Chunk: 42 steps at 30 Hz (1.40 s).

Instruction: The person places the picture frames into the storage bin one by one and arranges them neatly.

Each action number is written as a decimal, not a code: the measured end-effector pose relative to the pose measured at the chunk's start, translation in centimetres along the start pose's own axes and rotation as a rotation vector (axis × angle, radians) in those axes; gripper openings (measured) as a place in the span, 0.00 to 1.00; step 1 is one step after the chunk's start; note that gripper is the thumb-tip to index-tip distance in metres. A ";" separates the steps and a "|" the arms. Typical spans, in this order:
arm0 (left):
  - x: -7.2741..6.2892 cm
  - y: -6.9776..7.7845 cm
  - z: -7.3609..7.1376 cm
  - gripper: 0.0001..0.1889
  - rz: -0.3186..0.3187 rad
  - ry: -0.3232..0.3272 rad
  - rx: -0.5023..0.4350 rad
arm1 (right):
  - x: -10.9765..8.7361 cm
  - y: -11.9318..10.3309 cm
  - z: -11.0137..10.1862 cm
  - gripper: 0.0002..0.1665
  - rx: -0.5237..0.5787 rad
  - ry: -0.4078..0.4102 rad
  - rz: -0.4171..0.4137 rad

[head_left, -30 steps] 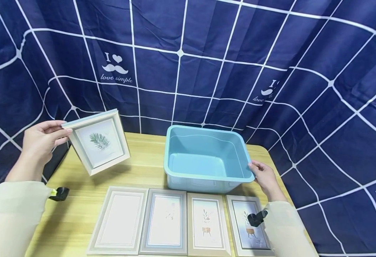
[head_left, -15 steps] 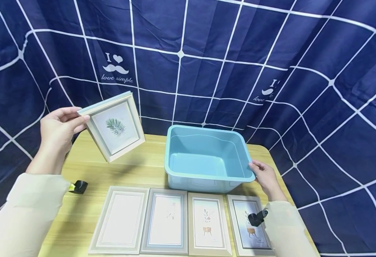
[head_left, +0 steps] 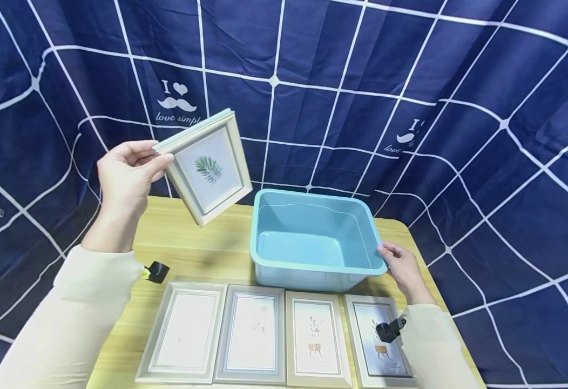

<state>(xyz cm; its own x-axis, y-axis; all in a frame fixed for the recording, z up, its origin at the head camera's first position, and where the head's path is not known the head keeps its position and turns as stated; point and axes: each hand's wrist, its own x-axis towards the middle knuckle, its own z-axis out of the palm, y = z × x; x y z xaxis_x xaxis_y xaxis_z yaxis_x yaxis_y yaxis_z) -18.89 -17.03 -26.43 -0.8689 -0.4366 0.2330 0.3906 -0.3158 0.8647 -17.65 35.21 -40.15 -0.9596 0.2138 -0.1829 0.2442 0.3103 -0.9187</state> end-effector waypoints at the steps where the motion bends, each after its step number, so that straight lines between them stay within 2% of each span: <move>1: -0.1 0.0 0.5 0.15 0.011 -0.003 0.005 | 0.0 0.0 0.0 0.34 0.000 -0.002 -0.002; 12: -1.8 -1.1 5.1 0.13 0.086 -0.037 0.046 | 0.0 0.0 -0.3 0.34 0.008 -0.016 -0.009; 18: -2.9 -2.5 7.1 0.14 0.153 -0.032 0.138 | 0.2 0.3 -0.4 0.34 0.008 -0.014 -0.008; 21: -3.6 -3.4 8.0 0.14 0.155 -0.030 0.165 | 0.3 0.3 -0.4 0.34 0.011 -0.012 -0.006; 29: -5.2 -6.0 9.1 0.14 0.159 -0.023 0.261 | 0.5 0.3 -0.3 0.34 0.014 -0.008 -0.005; 36: -6.1 -7.4 10.0 0.14 0.145 -0.005 0.249 | 0.5 0.2 -0.4 0.34 0.026 -0.004 -0.009; 42: -6.8 -8.5 10.3 0.14 0.166 0.010 0.278 | 0.6 0.5 -0.4 0.34 0.039 -0.005 -0.011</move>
<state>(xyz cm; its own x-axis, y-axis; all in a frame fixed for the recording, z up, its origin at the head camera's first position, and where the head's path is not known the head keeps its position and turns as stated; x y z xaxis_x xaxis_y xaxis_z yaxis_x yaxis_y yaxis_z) -19.42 -2.70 -30.73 -0.7969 -0.4715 0.3777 0.4273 0.0020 0.9041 -18.03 35.84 -40.57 -0.9628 0.2062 -0.1746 0.2284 0.2761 -0.9336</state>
